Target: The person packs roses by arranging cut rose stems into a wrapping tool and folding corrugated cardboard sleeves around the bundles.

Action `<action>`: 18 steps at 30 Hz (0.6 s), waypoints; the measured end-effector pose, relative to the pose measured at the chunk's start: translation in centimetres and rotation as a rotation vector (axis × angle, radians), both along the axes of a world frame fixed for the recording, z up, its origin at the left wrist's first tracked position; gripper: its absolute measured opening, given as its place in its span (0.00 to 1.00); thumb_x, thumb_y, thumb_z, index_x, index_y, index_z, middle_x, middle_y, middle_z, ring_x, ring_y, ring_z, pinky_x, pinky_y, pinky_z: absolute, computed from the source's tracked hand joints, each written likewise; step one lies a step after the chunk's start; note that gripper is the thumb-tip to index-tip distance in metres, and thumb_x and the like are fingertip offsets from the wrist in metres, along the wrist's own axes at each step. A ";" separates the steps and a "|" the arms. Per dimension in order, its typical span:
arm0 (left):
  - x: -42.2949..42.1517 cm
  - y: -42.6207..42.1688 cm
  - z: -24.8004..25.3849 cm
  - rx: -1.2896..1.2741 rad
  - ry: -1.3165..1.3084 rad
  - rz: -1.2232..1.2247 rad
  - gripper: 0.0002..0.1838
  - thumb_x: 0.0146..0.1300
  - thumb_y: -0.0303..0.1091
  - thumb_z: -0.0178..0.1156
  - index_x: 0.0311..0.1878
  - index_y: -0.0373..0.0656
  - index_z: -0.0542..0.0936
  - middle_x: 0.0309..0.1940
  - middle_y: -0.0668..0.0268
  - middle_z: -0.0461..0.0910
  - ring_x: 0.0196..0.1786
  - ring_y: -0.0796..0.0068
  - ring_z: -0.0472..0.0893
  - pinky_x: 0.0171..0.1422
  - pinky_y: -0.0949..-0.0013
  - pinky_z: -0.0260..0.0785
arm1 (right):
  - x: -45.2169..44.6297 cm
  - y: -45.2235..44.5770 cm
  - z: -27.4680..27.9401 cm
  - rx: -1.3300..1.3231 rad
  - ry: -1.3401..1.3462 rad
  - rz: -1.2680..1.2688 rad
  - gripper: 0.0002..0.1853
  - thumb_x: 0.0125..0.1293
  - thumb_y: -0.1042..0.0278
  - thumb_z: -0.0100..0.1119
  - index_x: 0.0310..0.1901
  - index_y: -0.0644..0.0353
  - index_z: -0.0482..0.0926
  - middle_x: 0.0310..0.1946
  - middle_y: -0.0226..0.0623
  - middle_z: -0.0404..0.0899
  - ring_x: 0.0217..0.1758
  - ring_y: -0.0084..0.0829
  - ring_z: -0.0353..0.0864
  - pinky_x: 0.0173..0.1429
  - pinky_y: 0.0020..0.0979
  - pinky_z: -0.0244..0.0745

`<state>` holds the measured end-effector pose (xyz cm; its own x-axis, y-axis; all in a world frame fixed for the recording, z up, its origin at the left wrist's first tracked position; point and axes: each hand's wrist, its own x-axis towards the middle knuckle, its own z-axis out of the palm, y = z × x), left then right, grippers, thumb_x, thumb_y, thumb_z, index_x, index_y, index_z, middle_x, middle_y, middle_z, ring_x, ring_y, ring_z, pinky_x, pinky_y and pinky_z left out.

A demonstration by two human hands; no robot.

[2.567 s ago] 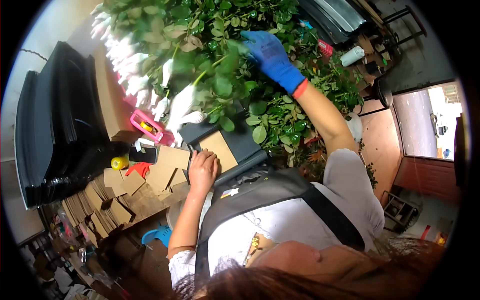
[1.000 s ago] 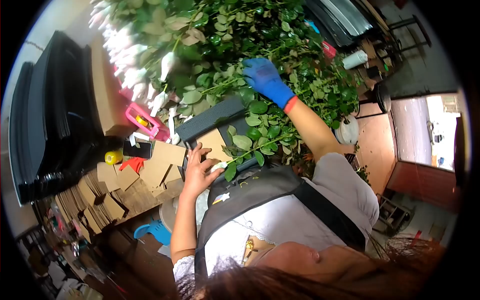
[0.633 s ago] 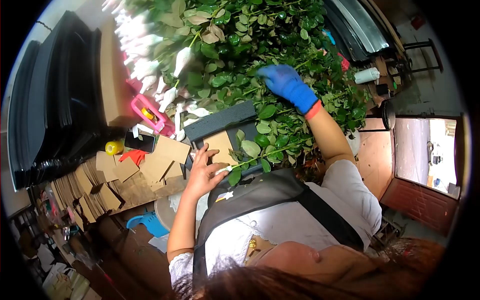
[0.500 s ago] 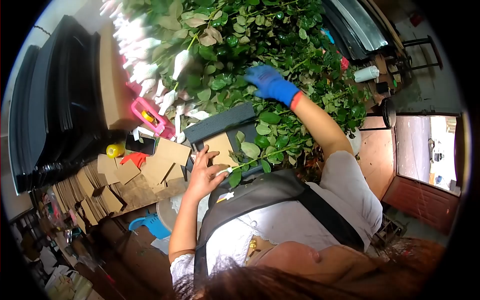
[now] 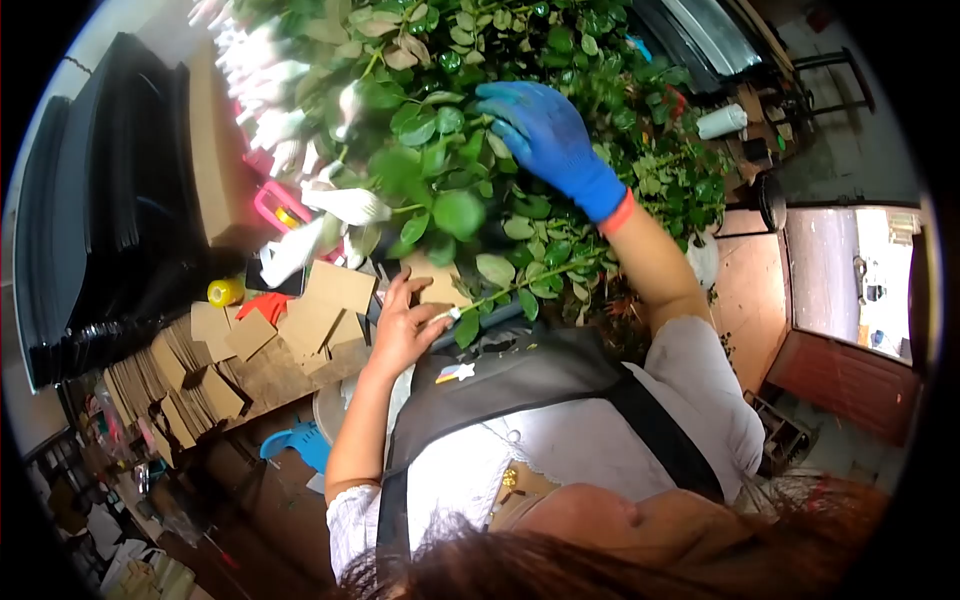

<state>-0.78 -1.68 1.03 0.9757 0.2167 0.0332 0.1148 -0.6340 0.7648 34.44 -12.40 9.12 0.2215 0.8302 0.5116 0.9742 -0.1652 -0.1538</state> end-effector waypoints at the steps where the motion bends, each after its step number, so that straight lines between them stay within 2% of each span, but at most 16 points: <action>1: 0.1 0.0 0.1 -0.009 0.002 -0.004 0.12 0.54 0.37 0.75 0.43 0.51 0.90 0.60 0.60 0.76 0.74 0.45 0.64 0.72 0.49 0.64 | 0.2 0.0 -0.4 -0.001 -0.008 -0.019 0.19 0.63 0.63 0.65 0.56 0.49 0.80 0.57 0.33 0.80 0.57 0.42 0.80 0.62 0.42 0.75; 2: 0.1 0.0 0.3 0.027 0.007 -0.004 0.12 0.54 0.37 0.75 0.42 0.50 0.90 0.60 0.59 0.77 0.74 0.44 0.64 0.72 0.50 0.64 | 0.5 -0.3 -0.5 -0.119 0.039 -0.116 0.18 0.63 0.63 0.65 0.55 0.50 0.80 0.56 0.34 0.81 0.57 0.41 0.80 0.61 0.42 0.75; 5: -0.1 0.2 -0.8 0.031 -0.026 -0.021 0.12 0.55 0.37 0.74 0.43 0.50 0.90 0.60 0.58 0.77 0.75 0.44 0.63 0.72 0.49 0.64 | -2.2 0.4 2.4 0.107 -0.104 -0.006 0.16 0.64 0.62 0.64 0.53 0.51 0.80 0.55 0.35 0.81 0.54 0.42 0.81 0.58 0.43 0.76; 6: -0.1 0.2 -0.6 0.025 -0.042 -0.024 0.12 0.55 0.37 0.73 0.43 0.49 0.90 0.60 0.57 0.77 0.74 0.43 0.64 0.72 0.48 0.64 | -1.5 1.1 1.2 0.142 -0.151 0.040 0.16 0.64 0.61 0.63 0.52 0.52 0.80 0.54 0.36 0.81 0.51 0.44 0.83 0.56 0.44 0.78; 7: -0.1 0.0 -0.3 0.044 -0.034 -0.017 0.12 0.55 0.38 0.73 0.43 0.49 0.90 0.60 0.57 0.77 0.74 0.42 0.64 0.73 0.48 0.63 | -0.1 1.6 -1.1 0.051 -0.147 -0.045 0.15 0.64 0.61 0.63 0.52 0.52 0.81 0.53 0.36 0.82 0.50 0.43 0.83 0.55 0.44 0.78; 9: -0.3 0.2 -0.8 0.073 -0.008 -0.018 0.12 0.55 0.38 0.74 0.42 0.49 0.90 0.59 0.57 0.77 0.74 0.42 0.64 0.73 0.48 0.63 | -0.2 2.0 0.2 0.085 -0.052 -0.122 0.15 0.64 0.61 0.63 0.51 0.52 0.81 0.53 0.36 0.83 0.53 0.43 0.83 0.57 0.44 0.78; 10: -0.3 0.3 -1.5 0.067 -0.051 -0.028 0.11 0.55 0.39 0.74 0.42 0.49 0.90 0.60 0.56 0.77 0.73 0.41 0.64 0.73 0.47 0.63 | -1.6 2.5 2.5 0.225 -0.055 -0.040 0.14 0.64 0.64 0.62 0.51 0.51 0.82 0.55 0.35 0.82 0.54 0.43 0.82 0.59 0.44 0.78; 11: -0.2 0.2 -1.4 0.055 -0.065 -0.029 0.12 0.55 0.39 0.74 0.42 0.48 0.89 0.60 0.56 0.77 0.73 0.41 0.64 0.72 0.47 0.63 | -3.8 2.4 5.7 0.213 0.006 0.062 0.14 0.66 0.67 0.59 0.52 0.52 0.81 0.60 0.36 0.81 0.60 0.45 0.81 0.63 0.42 0.76; 13: -0.1 0.3 -1.4 0.067 -0.066 -0.024 0.12 0.56 0.39 0.73 0.43 0.48 0.90 0.61 0.56 0.77 0.73 0.41 0.64 0.73 0.47 0.63 | -3.7 3.3 6.1 0.232 -0.014 0.254 0.15 0.63 0.67 0.60 0.52 0.51 0.81 0.55 0.36 0.82 0.56 0.44 0.82 0.60 0.42 0.78; 15: -0.4 0.2 -1.0 0.057 -0.033 -0.008 0.13 0.55 0.37 0.74 0.43 0.48 0.89 0.61 0.58 0.77 0.74 0.42 0.64 0.73 0.47 0.63 | -3.6 3.3 6.3 0.200 0.030 0.230 0.17 0.62 0.71 0.58 0.53 0.50 0.81 0.56 0.33 0.82 0.54 0.44 0.83 0.58 0.41 0.79; 17: -0.4 0.3 -1.8 0.030 -0.066 -0.019 0.13 0.54 0.36 0.74 0.43 0.48 0.90 0.61 0.58 0.77 0.74 0.42 0.65 0.73 0.48 0.63 | -6.4 1.4 9.2 0.141 0.000 0.398 0.19 0.61 0.74 0.60 0.54 0.49 0.81 0.56 0.34 0.82 0.55 0.42 0.83 0.58 0.41 0.79; 18: -0.6 0.5 -2.5 0.037 -0.079 -0.009 0.12 0.54 0.37 0.75 0.42 0.48 0.90 0.61 0.58 0.78 0.73 0.42 0.66 0.74 0.47 0.62 | -8.1 -0.3 10.2 -0.003 -0.044 0.338 0.20 0.59 0.75 0.63 0.55 0.49 0.81 0.56 0.35 0.82 0.57 0.41 0.82 0.59 0.41 0.79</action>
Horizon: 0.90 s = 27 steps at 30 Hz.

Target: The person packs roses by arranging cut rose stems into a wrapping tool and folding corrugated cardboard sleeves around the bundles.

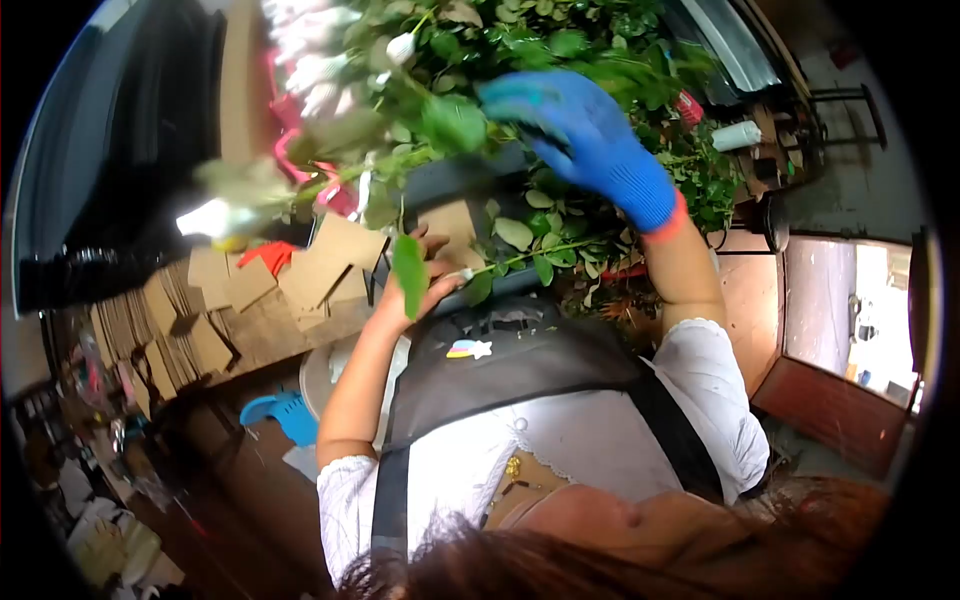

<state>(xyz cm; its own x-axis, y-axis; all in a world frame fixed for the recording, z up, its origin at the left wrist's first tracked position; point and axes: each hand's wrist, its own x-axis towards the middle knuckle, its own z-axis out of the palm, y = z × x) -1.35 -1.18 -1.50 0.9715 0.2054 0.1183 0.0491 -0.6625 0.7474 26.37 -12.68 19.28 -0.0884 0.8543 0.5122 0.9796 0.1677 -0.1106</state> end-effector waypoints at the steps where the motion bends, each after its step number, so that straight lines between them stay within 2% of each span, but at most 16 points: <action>1: 0.0 -0.2 0.6 0.008 0.014 0.007 0.18 0.54 0.39 0.76 0.48 0.48 0.88 0.60 0.57 0.79 0.72 0.45 0.68 0.74 0.49 0.63 | -1.0 -1.9 0.6 -0.117 0.021 0.014 0.21 0.59 0.73 0.64 0.55 0.49 0.81 0.57 0.36 0.82 0.58 0.41 0.82 0.59 0.41 0.78; 3: -0.1 -0.2 0.1 -0.084 0.035 0.064 0.28 0.52 0.43 0.77 0.57 0.47 0.84 0.61 0.54 0.78 0.71 0.47 0.70 0.73 0.53 0.63 | -0.5 -5.4 -0.9 -0.336 0.103 -0.020 0.18 0.62 0.72 0.64 0.54 0.51 0.81 0.55 0.38 0.82 0.56 0.43 0.82 0.58 0.41 0.78; 4: -0.4 -0.3 -0.1 -0.040 0.137 0.129 0.38 0.50 0.47 0.78 0.64 0.43 0.78 0.62 0.52 0.77 0.69 0.48 0.71 0.72 0.55 0.64 | 0.4 -7.1 -2.4 -0.433 0.133 -0.034 0.17 0.63 0.71 0.63 0.54 0.51 0.80 0.54 0.39 0.82 0.55 0.43 0.82 0.57 0.41 0.78; 5: 0.0 -0.1 0.1 -0.146 0.065 0.142 0.40 0.48 0.48 0.80 0.63 0.40 0.77 0.63 0.51 0.76 0.67 0.46 0.72 0.71 0.55 0.65 | 1.2 -8.4 -3.7 -0.591 0.161 -0.112 0.15 0.64 0.69 0.62 0.53 0.53 0.81 0.52 0.40 0.82 0.54 0.44 0.82 0.57 0.41 0.78; 6: -0.2 -0.2 0.5 -0.161 0.125 0.174 0.43 0.48 0.48 0.80 0.65 0.40 0.74 0.63 0.51 0.75 0.65 0.47 0.73 0.69 0.55 0.66 | 2.0 -9.7 -4.9 -0.749 0.187 -0.196 0.14 0.65 0.68 0.62 0.52 0.55 0.81 0.50 0.41 0.82 0.52 0.45 0.82 0.56 0.41 0.78; 8: -0.2 -0.2 0.6 -0.182 0.138 0.181 0.45 0.47 0.48 0.80 0.67 0.41 0.72 0.64 0.50 0.75 0.64 0.49 0.74 0.66 0.54 0.68 | 3.2 -12.4 -7.4 -0.743 0.371 -0.224 0.13 0.66 0.67 0.61 0.51 0.57 0.81 0.48 0.42 0.82 0.51 0.46 0.82 0.55 0.41 0.78; 10: -0.1 0.1 0.5 -0.194 0.059 0.129 0.45 0.46 0.47 0.81 0.65 0.40 0.73 0.65 0.48 0.74 0.64 0.49 0.74 0.64 0.54 0.68 | 3.1 -13.1 -7.4 -0.710 0.563 -0.236 0.11 0.65 0.68 0.60 0.48 0.59 0.81 0.44 0.43 0.83 0.50 0.48 0.82 0.56 0.41 0.77; 13: -0.2 0.2 0.9 -0.090 0.144 0.057 0.45 0.45 0.45 0.81 0.66 0.42 0.72 0.63 0.50 0.74 0.64 0.49 0.75 0.66 0.56 0.69 | 2.6 -14.3 -6.2 -0.710 0.844 -0.193 0.11 0.66 0.68 0.60 0.48 0.59 0.82 0.44 0.43 0.83 0.49 0.48 0.82 0.56 0.41 0.77; 14: -0.6 -0.1 -1.4 0.013 -0.014 0.172 0.45 0.45 0.42 0.82 0.67 0.44 0.72 0.65 0.51 0.74 0.63 0.49 0.77 0.68 0.56 0.69 | 2.7 -14.6 -6.5 -0.694 0.795 -0.152 0.11 0.66 0.69 0.59 0.47 0.60 0.82 0.43 0.44 0.82 0.48 0.48 0.81 0.55 0.42 0.77; 15: 0.0 -0.5 2.1 -0.373 0.095 0.227 0.46 0.44 0.41 0.82 0.68 0.46 0.73 0.68 0.50 0.72 0.65 0.48 0.77 0.71 0.56 0.68 | 2.9 -14.9 -7.0 -0.707 0.727 -0.185 0.11 0.66 0.69 0.59 0.47 0.60 0.82 0.43 0.44 0.82 0.48 0.48 0.81 0.54 0.42 0.77; 17: 0.0 -0.5 1.9 -0.453 0.059 0.215 0.48 0.43 0.41 0.83 0.71 0.48 0.72 0.69 0.49 0.71 0.69 0.49 0.73 0.71 0.55 0.68 | 3.3 -15.6 -8.7 -0.732 0.587 -0.256 0.10 0.65 0.70 0.59 0.47 0.59 0.82 0.41 0.44 0.82 0.47 0.48 0.81 0.54 0.43 0.77; 18: -0.2 -0.4 0.1 -0.292 0.080 0.225 0.48 0.42 0.41 0.83 0.71 0.50 0.73 0.68 0.54 0.73 0.72 0.51 0.70 0.71 0.54 0.67 | 3.4 -16.0 -10.4 -0.738 0.531 -0.292 0.11 0.65 0.68 0.59 0.48 0.57 0.82 0.41 0.44 0.82 0.48 0.48 0.81 0.53 0.44 0.77; 19: 0.1 -0.2 1.2 -0.163 0.102 0.130 0.41 0.43 0.41 0.82 0.65 0.50 0.79 0.63 0.61 0.80 0.73 0.51 0.69 0.72 0.52 0.66 | 3.5 -16.3 -12.7 -0.742 0.473 -0.333 0.11 0.65 0.67 0.60 0.48 0.55 0.82 0.41 0.44 0.82 0.48 0.48 0.81 0.53 0.44 0.77; 21: 0.3 -0.2 1.0 -0.125 0.077 0.078 0.33 0.44 0.41 0.81 0.58 0.49 0.85 0.57 0.65 0.85 0.74 0.50 0.68 0.73 0.51 0.64 | 3.5 -16.9 -15.4 -0.752 0.353 -0.429 0.12 0.64 0.64 0.60 0.49 0.52 0.82 0.41 0.43 0.82 0.49 0.48 0.82 0.53 0.46 0.77; 24: 0.6 -0.5 1.7 -0.120 0.089 0.093 0.29 0.45 0.40 0.80 0.54 0.49 0.86 0.53 0.67 0.87 0.74 0.50 0.68 0.74 0.50 0.63 | 2.7 -15.1 -13.9 -1.085 0.115 -0.507 0.14 0.64 0.61 0.60 0.51 0.50 0.82 0.42 0.42 0.83 0.48 0.47 0.83 0.51 0.46 0.79; 27: 0.8 -0.5 2.2 -0.113 0.120 0.088 0.28 0.44 0.36 0.81 0.52 0.48 0.87 0.52 0.66 0.87 0.72 0.49 0.70 0.74 0.52 0.64 | 3.3 -12.0 -10.2 -0.635 0.210 -0.539 0.14 0.65 0.62 0.59 0.52 0.49 0.82 0.43 0.39 0.84 0.47 0.44 0.84 0.49 0.45 0.81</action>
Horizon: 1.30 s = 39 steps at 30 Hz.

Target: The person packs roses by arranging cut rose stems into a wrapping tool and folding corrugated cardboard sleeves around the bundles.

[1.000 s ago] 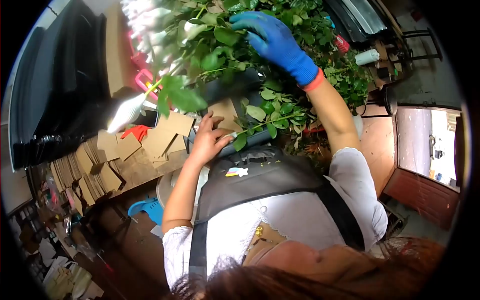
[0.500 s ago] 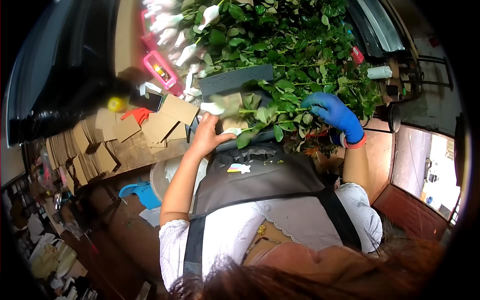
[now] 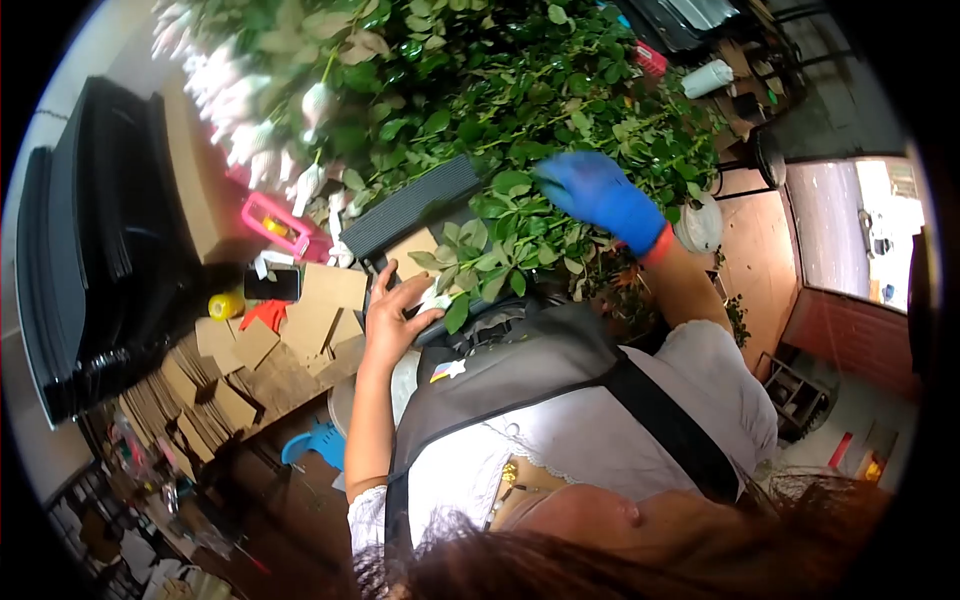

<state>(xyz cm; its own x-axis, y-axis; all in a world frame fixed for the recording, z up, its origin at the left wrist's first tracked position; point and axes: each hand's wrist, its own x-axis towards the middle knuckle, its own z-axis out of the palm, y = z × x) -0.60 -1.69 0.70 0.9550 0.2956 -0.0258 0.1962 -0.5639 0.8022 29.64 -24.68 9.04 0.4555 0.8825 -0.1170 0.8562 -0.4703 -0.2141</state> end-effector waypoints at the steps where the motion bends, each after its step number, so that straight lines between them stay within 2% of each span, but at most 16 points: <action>1: 0.1 -0.1 0.3 0.005 -0.001 -0.002 0.27 0.44 0.35 0.81 0.52 0.48 0.87 0.51 0.66 0.87 0.72 0.49 0.70 0.74 0.52 0.64 | 1.0 1.5 -0.5 0.154 -0.031 0.016 0.14 0.66 0.63 0.58 0.52 0.49 0.82 0.44 0.39 0.84 0.47 0.44 0.84 0.49 0.44 0.81; 4: 0.3 -0.2 0.9 0.041 0.002 -0.002 0.22 0.49 0.35 0.78 0.51 0.46 0.87 0.50 0.65 0.87 0.72 0.48 0.70 0.73 0.52 0.64 | 6.7 7.2 -4.0 0.377 -0.149 0.031 0.15 0.66 0.67 0.58 0.54 0.48 0.82 0.49 0.38 0.84 0.51 0.43 0.84 0.52 0.44 0.81; 7: 0.3 -0.1 0.8 -0.016 0.015 -0.006 0.15 0.58 0.30 0.72 0.50 0.42 0.87 0.51 0.62 0.87 0.73 0.49 0.68 0.74 0.52 0.63 | 11.4 11.2 -8.9 0.206 -0.616 0.096 0.17 0.66 0.68 0.59 0.56 0.47 0.81 0.56 0.39 0.83 0.56 0.44 0.83 0.58 0.45 0.80; 8: 0.3 -0.3 0.4 -0.022 0.013 0.022 0.14 0.59 0.30 0.72 0.49 0.42 0.88 0.50 0.62 0.87 0.73 0.50 0.68 0.74 0.52 0.63 | 11.9 11.8 -10.2 -0.070 -0.636 0.161 0.20 0.65 0.68 0.60 0.59 0.44 0.80 0.63 0.38 0.78 0.59 0.43 0.82 0.62 0.43 0.77; 10: 0.4 -0.5 -0.1 -0.002 -0.018 0.063 0.12 0.60 0.29 0.71 0.47 0.43 0.88 0.48 0.63 0.88 0.72 0.51 0.70 0.73 0.52 0.62 | 12.4 14.4 -9.8 -0.545 -0.317 0.256 0.21 0.64 0.69 0.61 0.59 0.42 0.80 0.62 0.36 0.79 0.58 0.40 0.82 0.63 0.40 0.77; 13: 0.5 -0.7 -0.8 0.092 -0.064 0.075 0.11 0.58 0.31 0.71 0.45 0.45 0.88 0.43 0.66 0.89 0.68 0.51 0.74 0.73 0.52 0.63 | 11.3 13.9 -5.7 -0.265 -0.136 0.216 0.20 0.62 0.68 0.66 0.57 0.43 0.79 0.59 0.30 0.78 0.58 0.36 0.79 0.63 0.41 0.75; 16: 0.6 -1.1 -0.3 0.170 -0.107 0.099 0.10 0.57 0.32 0.72 0.43 0.46 0.88 0.42 0.67 0.88 0.64 0.52 0.76 0.70 0.52 0.65 | 7.3 12.5 1.9 0.239 -0.644 0.286 0.16 0.63 0.64 0.67 0.52 0.43 0.81 0.49 0.26 0.80 0.49 0.32 0.80 0.57 0.37 0.77; 19: 0.7 -1.1 -0.1 0.215 -0.131 0.092 0.09 0.56 0.32 0.72 0.41 0.46 0.88 0.41 0.67 0.87 0.60 0.54 0.78 0.65 0.52 0.66 | 8.9 12.2 1.6 0.155 -0.601 0.305 0.17 0.61 0.62 0.69 0.52 0.41 0.80 0.45 0.24 0.81 0.44 0.30 0.80 0.53 0.34 0.78; 20: 0.9 -1.0 -0.1 0.226 -0.143 0.082 0.09 0.56 0.32 0.72 0.40 0.46 0.88 0.40 0.67 0.87 0.59 0.54 0.78 0.64 0.52 0.67 | 10.1 11.7 1.6 0.207 -0.651 0.315 0.14 0.62 0.71 0.60 0.47 0.39 0.83 0.35 0.24 0.80 0.36 0.32 0.83 0.39 0.35 0.78; 23: 1.3 -0.4 -0.4 0.180 -0.137 0.042 0.08 0.57 0.33 0.72 0.39 0.44 0.86 0.38 0.64 0.85 0.50 0.56 0.81 0.56 0.56 0.71 | 9.2 10.3 5.4 0.557 -0.829 0.233 0.14 0.60 0.70 0.61 0.46 0.39 0.83 0.37 0.24 0.82 0.40 0.30 0.82 0.46 0.35 0.78; 26: 0.9 -1.0 -0.3 0.129 -0.151 0.065 0.08 0.58 0.32 0.70 0.40 0.42 0.84 0.38 0.60 0.84 0.44 0.54 0.81 0.51 0.57 0.72 | 8.4 8.9 5.7 0.511 -0.904 0.301 0.16 0.60 0.69 0.61 0.49 0.39 0.83 0.42 0.22 0.83 0.43 0.29 0.81 0.51 0.35 0.77; 28: 0.9 -0.8 -0.3 0.105 -0.130 0.040 0.08 0.59 0.31 0.70 0.39 0.40 0.83 0.37 0.59 0.84 0.44 0.53 0.81 0.49 0.58 0.73 | 7.7 7.2 6.6 0.554 -0.732 0.227 0.19 0.55 0.70 0.68 0.49 0.39 0.84 0.50 0.20 0.84 0.41 0.30 0.80 0.51 0.36 0.77; 30: 1.1 -1.1 -0.8 0.099 -0.172 0.054 0.08 0.59 0.31 0.70 0.37 0.39 0.82 0.35 0.58 0.81 0.42 0.52 0.80 0.46 0.57 0.72 | 7.1 6.2 8.0 0.671 -0.889 0.224 0.20 0.53 0.71 0.70 0.49 0.38 0.84 0.48 0.21 0.84 0.41 0.32 0.80 0.49 0.36 0.77; 33: 1.0 -0.7 -1.1 0.037 -0.184 0.045 0.09 0.59 0.30 0.70 0.36 0.37 0.81 0.33 0.57 0.79 0.39 0.51 0.78 0.43 0.54 0.70 | 7.2 4.9 4.4 0.314 -0.636 0.250 0.24 0.54 0.74 0.69 0.54 0.43 0.83 0.45 0.29 0.84 0.43 0.39 0.80 0.50 0.41 0.75; 36: 1.0 -0.7 -0.9 -0.005 -0.163 0.056 0.08 0.58 0.30 0.70 0.38 0.38 0.83 0.35 0.58 0.81 0.41 0.53 0.80 0.45 0.57 0.72 | 9.0 2.7 2.5 0.278 -0.636 0.122 0.24 0.52 0.74 0.69 0.52 0.41 0.83 0.42 0.27 0.82 0.42 0.36 0.81 0.46 0.39 0.76; 39: 0.8 -0.5 -1.4 -0.024 -0.159 0.047 0.08 0.58 0.31 0.71 0.39 0.40 0.84 0.35 0.58 0.81 0.41 0.55 0.81 0.46 0.59 0.73 | 5.2 1.8 7.1 0.469 -0.702 0.112 0.25 0.52 0.75 0.69 0.54 0.45 0.83 0.43 0.30 0.83 0.44 0.38 0.81 0.48 0.39 0.76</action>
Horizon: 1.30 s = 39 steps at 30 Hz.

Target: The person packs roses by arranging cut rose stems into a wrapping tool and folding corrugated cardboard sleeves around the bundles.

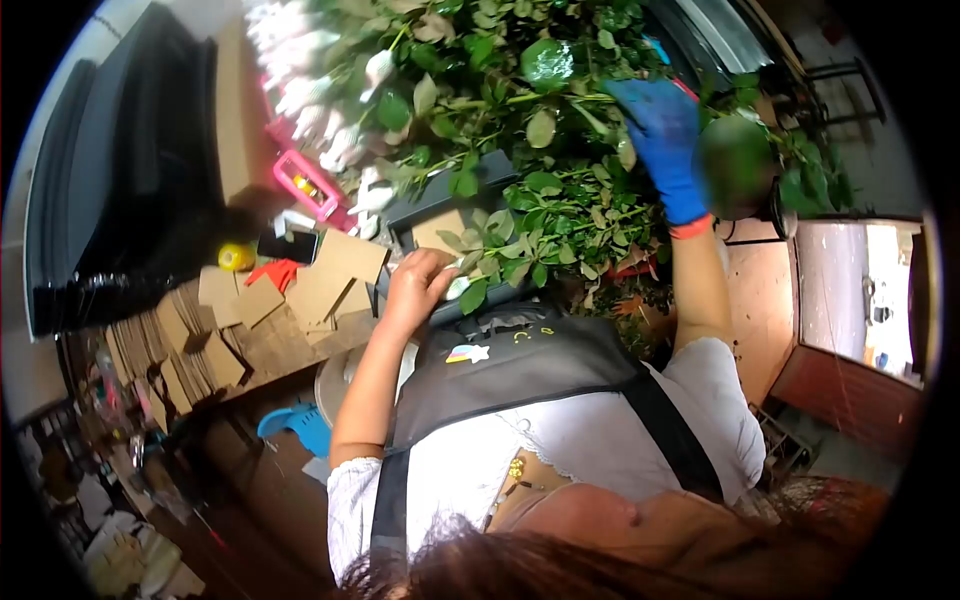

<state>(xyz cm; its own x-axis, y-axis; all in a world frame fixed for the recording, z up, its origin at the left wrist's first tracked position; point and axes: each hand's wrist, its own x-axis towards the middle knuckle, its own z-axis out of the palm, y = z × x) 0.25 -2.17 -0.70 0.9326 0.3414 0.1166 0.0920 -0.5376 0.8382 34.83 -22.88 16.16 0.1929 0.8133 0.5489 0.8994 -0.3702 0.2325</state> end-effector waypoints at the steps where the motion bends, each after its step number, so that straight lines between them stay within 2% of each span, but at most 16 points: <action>1: 0.0 0.0 0.4 0.003 0.016 0.007 0.09 0.58 0.31 0.71 0.39 0.39 0.84 0.35 0.58 0.81 0.41 0.54 0.81 0.46 0.58 0.73 | -0.1 -0.7 0.0 0.041 0.008 -0.006 0.25 0.52 0.75 0.68 0.54 0.45 0.83 0.44 0.31 0.84 0.45 0.38 0.81 0.49 0.39 0.77; 4: 0.0 0.3 -0.3 -0.028 0.014 0.002 0.09 0.58 0.31 0.71 0.40 0.39 0.84 0.35 0.60 0.83 0.41 0.56 0.82 0.46 0.60 0.74 | 1.4 -2.9 -1.2 0.060 0.136 0.075 0.24 0.55 0.75 0.67 0.55 0.48 0.84 0.46 0.34 0.84 0.46 0.40 0.82 0.50 0.40 0.77; 8: 0.0 0.4 0.1 -0.132 0.059 0.013 0.11 0.58 0.30 0.72 0.43 0.40 0.86 0.37 0.61 0.84 0.41 0.59 0.83 0.45 0.62 0.75 | 0.6 -5.1 0.0 0.029 0.411 0.138 0.15 0.60 0.77 0.64 0.49 0.55 0.86 0.45 0.39 0.86 0.45 0.43 0.85 0.51 0.38 0.79; 11: 0.0 0.6 0.5 -0.117 0.067 0.007 0.13 0.59 0.30 0.72 0.46 0.39 0.85 0.39 0.60 0.85 0.42 0.62 0.84 0.48 0.65 0.76 | 0.8 -6.5 0.4 0.159 0.356 0.001 0.14 0.58 0.78 0.65 0.46 0.59 0.86 0.44 0.41 0.87 0.44 0.45 0.85 0.52 0.39 0.79; 12: 0.1 0.6 0.4 -0.099 0.049 -0.003 0.14 0.59 0.30 0.72 0.48 0.39 0.85 0.40 0.60 0.85 0.43 0.63 0.85 0.49 0.67 0.76 | 0.9 -6.7 -0.2 0.235 0.218 0.031 0.14 0.57 0.79 0.65 0.46 0.61 0.85 0.45 0.45 0.85 0.48 0.47 0.84 0.54 0.39 0.78; 15: 0.0 0.6 0.4 -0.117 0.085 0.015 0.16 0.60 0.30 0.72 0.51 0.39 0.84 0.43 0.60 0.86 0.45 0.63 0.85 0.51 0.67 0.76 | 0.0 -7.2 -0.9 0.315 0.297 -0.095 0.15 0.56 0.79 0.64 0.46 0.63 0.85 0.48 0.46 0.84 0.53 0.47 0.82 0.58 0.40 0.76; 16: 0.0 0.5 -0.2 -0.155 0.048 0.024 0.21 0.60 0.29 0.72 0.57 0.39 0.82 0.46 0.59 0.86 0.47 0.65 0.85 0.54 0.66 0.76 | 0.8 -7.9 -1.8 0.363 0.292 -0.081 0.16 0.56 0.79 0.64 0.48 0.61 0.84 0.51 0.44 0.83 0.56 0.45 0.80 0.61 0.40 0.74; 19: -0.2 0.4 -0.6 -0.231 0.083 0.051 0.25 0.61 0.29 0.72 0.61 0.39 0.79 0.47 0.58 0.86 0.49 0.68 0.84 0.56 0.67 0.76 | -1.5 -7.0 -1.2 0.295 0.439 0.082 0.18 0.54 0.78 0.66 0.49 0.59 0.85 0.51 0.42 0.84 0.55 0.44 0.81 0.62 0.41 0.74; 20: -0.6 0.9 -2.2 -0.127 0.154 0.012 0.33 0.59 0.29 0.74 0.67 0.41 0.73 0.48 0.59 0.85 0.50 0.69 0.84 0.56 0.67 0.75 | -1.4 -7.6 -2.6 0.267 0.368 0.039 0.20 0.52 0.79 0.66 0.48 0.55 0.86 0.49 0.38 0.84 0.54 0.43 0.81 0.62 0.43 0.75; 23: -0.6 0.9 -6.7 -0.208 0.170 0.115 0.38 0.57 0.36 0.75 0.69 0.48 0.68 0.50 0.56 0.85 0.52 0.58 0.86 0.54 0.61 0.78 | -1.4 -7.5 -2.9 0.021 0.320 0.160 0.21 0.49 0.80 0.66 0.47 0.51 0.86 0.47 0.35 0.85 0.52 0.42 0.82 0.63 0.47 0.75; 24: -0.3 0.6 -1.1 -0.263 0.165 0.117 0.43 0.55 0.35 0.77 0.71 0.50 0.63 0.53 0.56 0.83 0.56 0.60 0.85 0.57 0.61 0.77 | -1.4 -7.9 -3.7 -0.029 0.266 0.115 0.21 0.47 0.80 0.67 0.45 0.50 0.86 0.46 0.33 0.85 0.49 0.42 0.82 0.61 0.50 0.76; 25: -0.1 0.7 -2.1 -0.267 -0.017 0.096 0.42 0.54 0.34 0.77 0.71 0.51 0.65 0.57 0.56 0.81 0.58 0.61 0.84 0.58 0.61 0.77 | -1.6 -8.1 -4.6 -0.047 0.248 0.091 0.21 0.47 0.80 0.68 0.44 0.50 0.86 0.45 0.33 0.85 0.48 0.41 0.82 0.61 0.50 0.77; 31: -0.2 0.4 0.0 -0.173 0.006 0.081 0.23 0.56 0.27 0.73 0.56 0.44 0.82 0.57 0.60 0.79 0.56 0.61 0.82 0.58 0.64 0.77 | -3.4 -9.4 -7.3 -0.062 0.183 -0.013 0.19 0.48 0.80 0.67 0.43 0.49 0.85 0.45 0.32 0.85 0.45 0.42 0.82 0.59 0.50 0.77; 35: -0.5 0.3 -1.0 -0.149 0.013 0.081 0.25 0.57 0.27 0.72 0.60 0.42 0.80 0.59 0.55 0.79 0.59 0.58 0.81 0.61 0.64 0.75 | -4.3 -11.7 -12.4 -0.135 0.206 -0.283 0.31 0.53 0.73 0.68 0.62 0.44 0.79 0.61 0.41 0.77 0.62 0.45 0.77 0.70 0.50 0.70; 36: -0.3 0.1 -0.5 -0.143 0.020 0.071 0.25 0.57 0.28 0.72 0.60 0.42 0.80 0.60 0.55 0.79 0.59 0.58 0.81 0.61 0.64 0.75 | -2.7 -13.5 -15.2 -0.242 0.490 -0.321 0.35 0.59 0.65 0.68 0.70 0.43 0.72 0.69 0.43 0.71 0.71 0.48 0.70 0.75 0.46 0.65; 39: -0.2 0.0 0.0 -0.175 0.087 0.051 0.26 0.58 0.30 0.73 0.60 0.41 0.79 0.62 0.54 0.78 0.60 0.57 0.81 0.62 0.63 0.75 | -0.2 -15.4 -17.1 -0.211 0.970 -0.158 0.33 0.63 0.62 0.66 0.71 0.47 0.72 0.71 0.42 0.70 0.73 0.47 0.69 0.77 0.41 0.63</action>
